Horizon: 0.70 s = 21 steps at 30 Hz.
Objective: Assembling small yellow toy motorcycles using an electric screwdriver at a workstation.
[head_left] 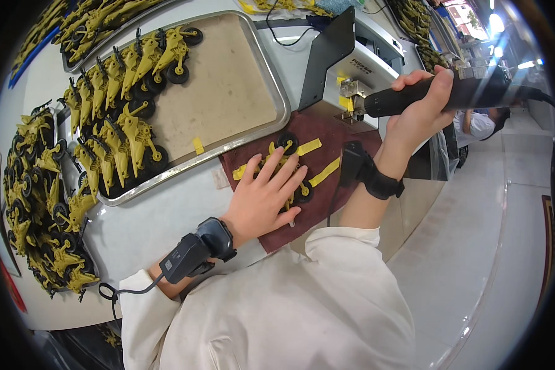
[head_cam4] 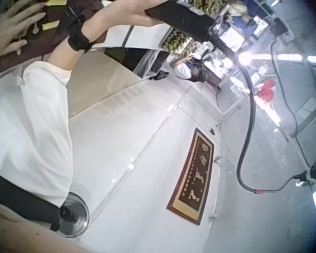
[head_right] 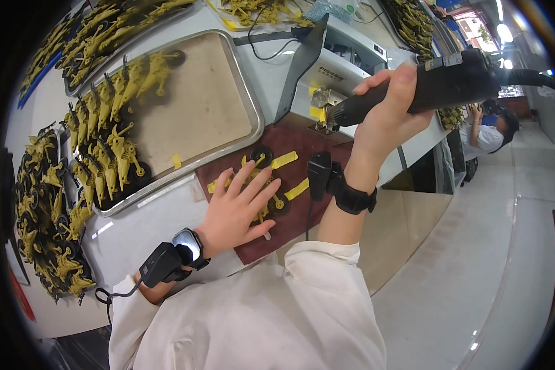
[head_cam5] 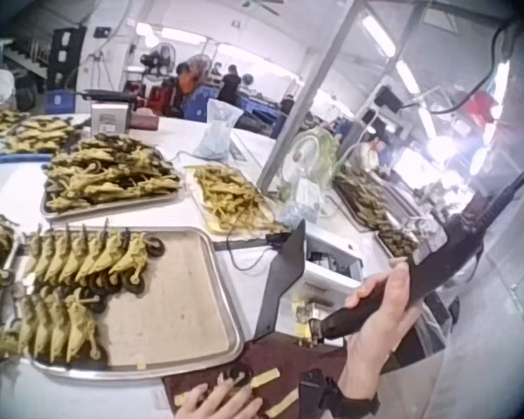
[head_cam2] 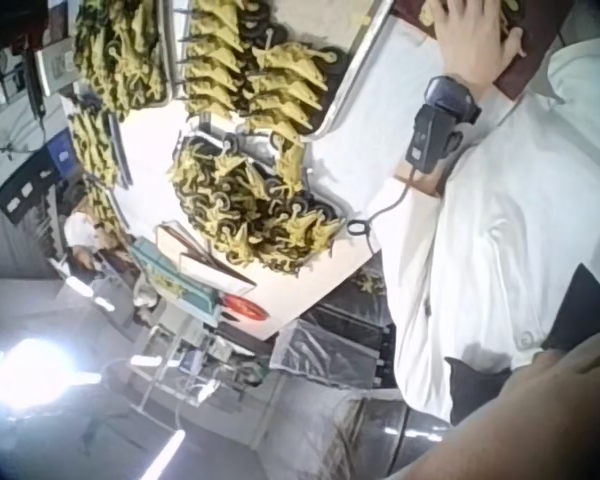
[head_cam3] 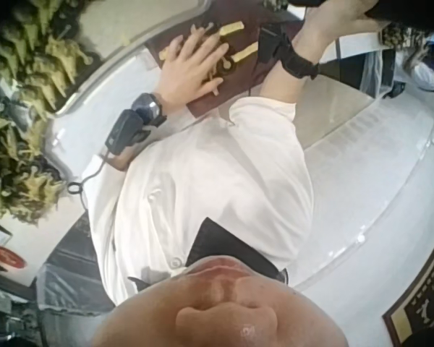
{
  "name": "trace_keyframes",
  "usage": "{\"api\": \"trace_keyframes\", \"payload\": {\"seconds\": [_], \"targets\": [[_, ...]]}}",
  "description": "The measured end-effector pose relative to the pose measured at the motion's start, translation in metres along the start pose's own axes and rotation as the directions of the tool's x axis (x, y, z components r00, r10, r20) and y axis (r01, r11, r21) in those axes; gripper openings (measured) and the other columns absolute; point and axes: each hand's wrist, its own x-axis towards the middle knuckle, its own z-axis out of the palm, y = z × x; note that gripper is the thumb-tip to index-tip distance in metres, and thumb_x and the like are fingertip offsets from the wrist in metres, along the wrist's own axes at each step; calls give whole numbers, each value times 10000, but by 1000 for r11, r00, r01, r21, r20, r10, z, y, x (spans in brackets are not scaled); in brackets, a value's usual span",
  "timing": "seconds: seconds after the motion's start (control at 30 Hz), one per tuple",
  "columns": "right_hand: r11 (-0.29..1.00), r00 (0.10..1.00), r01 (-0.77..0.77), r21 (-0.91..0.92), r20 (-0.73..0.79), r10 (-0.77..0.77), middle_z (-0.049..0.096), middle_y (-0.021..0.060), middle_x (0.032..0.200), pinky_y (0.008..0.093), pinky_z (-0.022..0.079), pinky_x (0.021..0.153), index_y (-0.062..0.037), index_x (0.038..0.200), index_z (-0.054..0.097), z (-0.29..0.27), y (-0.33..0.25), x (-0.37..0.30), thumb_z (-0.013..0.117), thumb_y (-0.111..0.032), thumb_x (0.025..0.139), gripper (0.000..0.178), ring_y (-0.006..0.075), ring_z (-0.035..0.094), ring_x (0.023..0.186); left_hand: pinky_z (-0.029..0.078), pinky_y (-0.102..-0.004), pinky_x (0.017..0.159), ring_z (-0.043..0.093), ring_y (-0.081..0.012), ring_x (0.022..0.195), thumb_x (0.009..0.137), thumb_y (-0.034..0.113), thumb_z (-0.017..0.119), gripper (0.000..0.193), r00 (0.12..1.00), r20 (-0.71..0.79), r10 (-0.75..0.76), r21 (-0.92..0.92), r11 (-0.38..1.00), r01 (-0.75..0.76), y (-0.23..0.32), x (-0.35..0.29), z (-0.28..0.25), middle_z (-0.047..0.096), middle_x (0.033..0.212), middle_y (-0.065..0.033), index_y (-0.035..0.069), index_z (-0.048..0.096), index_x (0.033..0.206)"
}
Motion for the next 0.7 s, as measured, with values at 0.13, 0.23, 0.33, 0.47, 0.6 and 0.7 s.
{"api": "trace_keyframes", "payload": {"seconds": [0.13,0.23,0.33,0.47,0.6,0.7], "targets": [[925,946,-284,253,233,227,493,78,575,299,403,438,-7,1035,422,-24,-15,-38,556,-402,833,463,172,464,426,245,-484,993,303,-320,1261,728,397,626,659,1000,-3,-15,10,1000,15,-3,0,-1,386,1339,-90,130,416,1292],[935,915,-250,252,376,143,497,75,612,322,402,467,-16,1148,349,-43,-30,-84,500,-591,806,686,189,471,443,238,-482,999,297,-316,1267,734,398,626,664,1000,9,-23,-6,1000,23,-4,1,-1,382,1343,-88,128,408,1300],[902,930,-224,370,357,84,517,113,656,315,426,436,27,1173,301,-57,-38,-105,563,-569,792,753,207,502,463,227,-481,1010,284,-310,1277,743,407,620,670,1000,28,-13,8,1000,13,-2,2,0,368,1356,-85,126,396,1309],[923,947,-135,360,320,14,517,116,653,314,432,434,27,1167,296,-64,-34,-110,520,-607,796,768,209,491,440,215,-483,1023,267,-303,1289,757,421,610,678,998,54,-22,38,999,20,-1,1,0,342,1377,-82,122,380,1320],[941,962,-135,309,268,49,512,102,642,320,413,428,14,1169,306,-62,-32,-113,481,-615,808,747,201,477,426,217,-481,1024,263,-305,1293,757,418,610,680,998,64,-24,13,1000,23,-1,2,0,339,1379,-81,122,377,1323],[942,954,-200,270,275,124,513,82,651,321,394,434,-13,1191,321,-59,-25,-119,459,-628,813,736,188,469,432,216,-480,1024,264,-304,1295,756,419,609,684,998,57,-26,11,1000,26,-1,1,0,336,1382,-80,121,373,1326]]}}
